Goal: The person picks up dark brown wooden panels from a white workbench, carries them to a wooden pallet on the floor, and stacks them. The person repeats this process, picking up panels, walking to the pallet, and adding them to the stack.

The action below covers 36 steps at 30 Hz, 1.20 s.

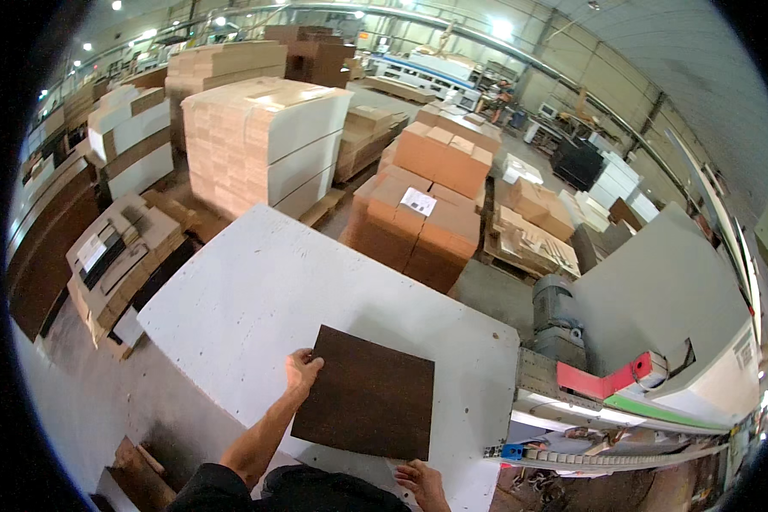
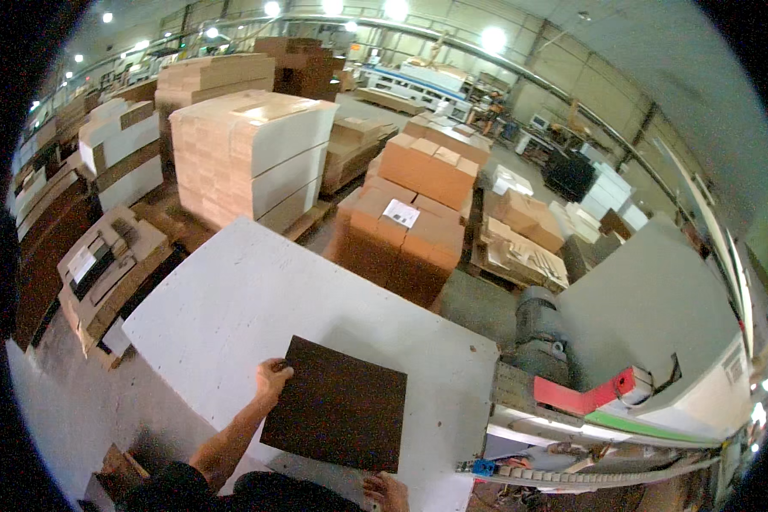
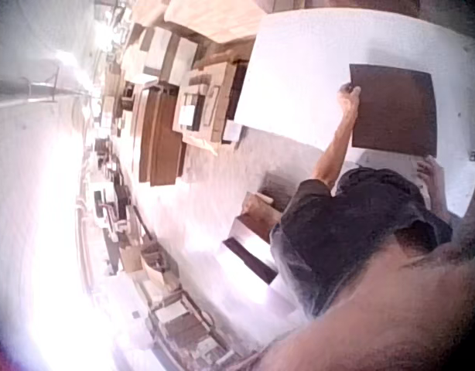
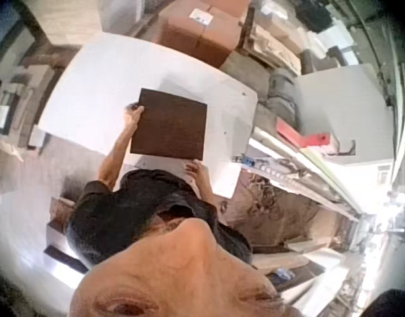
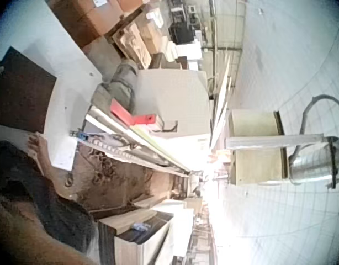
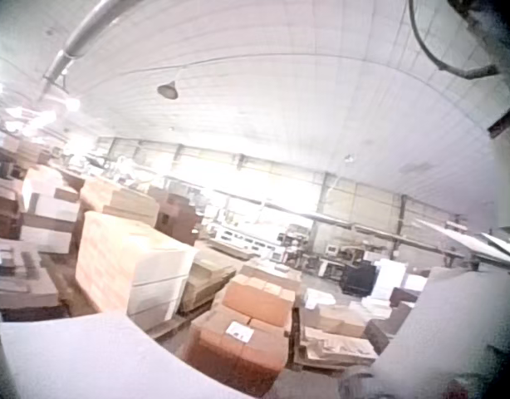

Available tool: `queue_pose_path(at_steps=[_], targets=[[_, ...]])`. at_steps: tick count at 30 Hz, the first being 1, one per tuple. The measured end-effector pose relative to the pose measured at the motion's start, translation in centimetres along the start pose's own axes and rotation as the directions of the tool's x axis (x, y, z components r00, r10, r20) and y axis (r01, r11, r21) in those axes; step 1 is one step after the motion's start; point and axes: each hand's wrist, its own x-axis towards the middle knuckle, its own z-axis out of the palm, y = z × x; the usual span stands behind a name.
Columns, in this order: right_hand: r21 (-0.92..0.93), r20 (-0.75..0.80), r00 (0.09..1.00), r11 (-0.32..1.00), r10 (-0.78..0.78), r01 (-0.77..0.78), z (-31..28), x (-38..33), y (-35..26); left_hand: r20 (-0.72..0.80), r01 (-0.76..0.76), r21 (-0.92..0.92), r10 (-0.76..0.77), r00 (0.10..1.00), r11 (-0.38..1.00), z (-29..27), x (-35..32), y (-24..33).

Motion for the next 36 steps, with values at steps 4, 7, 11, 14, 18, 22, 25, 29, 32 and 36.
queue_pose_path(at_steps=[4,7,11,14,18,22,25,29,32,36], targets=[[-0.834,-0.005,0.510,0.285,-0.860,0.472,-5.3,1.6,0.7,0.156,-0.379,0.517,0.351,0.923,0.768,1.6,3.0,-2.7],[-0.808,-0.007,0.140,0.088,-0.990,0.583,-8.9,4.3,2.6,0.137,-0.458,0.480,0.452,0.882,0.748,0.4,5.2,-4.6],[-0.952,0.090,0.000,-0.086,-0.996,0.294,-10.2,5.7,3.9,0.126,-0.465,0.635,0.512,0.850,0.616,-3.4,5.8,-7.2],[-0.966,0.051,0.212,0.006,-0.976,0.260,-9.7,4.8,3.6,0.193,-0.585,0.609,0.615,0.765,0.536,-3.9,6.0,-7.9],[-0.976,-0.018,0.239,0.069,-0.971,0.207,-9.0,4.0,2.9,0.230,-0.624,0.578,0.629,0.742,0.525,-3.5,6.8,-8.2],[-0.977,-0.094,0.271,0.141,-0.958,0.159,-9.4,4.2,2.9,0.287,-0.631,0.645,0.629,0.723,0.431,-3.2,7.8,-9.6],[-0.979,-0.079,0.272,0.126,-0.959,0.158,-9.9,4.2,2.9,0.306,-0.604,0.708,0.613,0.728,0.365,-3.5,8.6,-11.2],[-0.979,-0.073,0.274,0.122,-0.959,0.165,-9.9,3.8,2.7,0.325,-0.608,0.721,0.613,0.720,0.332,-3.6,9.3,-12.4],[-0.977,-0.087,0.291,0.138,-0.953,0.161,-9.8,3.7,2.6,0.320,-0.609,0.709,0.606,0.728,0.357,-3.5,8.9,-11.6],[-0.980,-0.080,0.263,0.124,-0.962,0.156,-9.9,3.9,2.8,0.372,-0.705,0.690,0.757,0.538,0.163,-3.6,7.4,-8.9]])
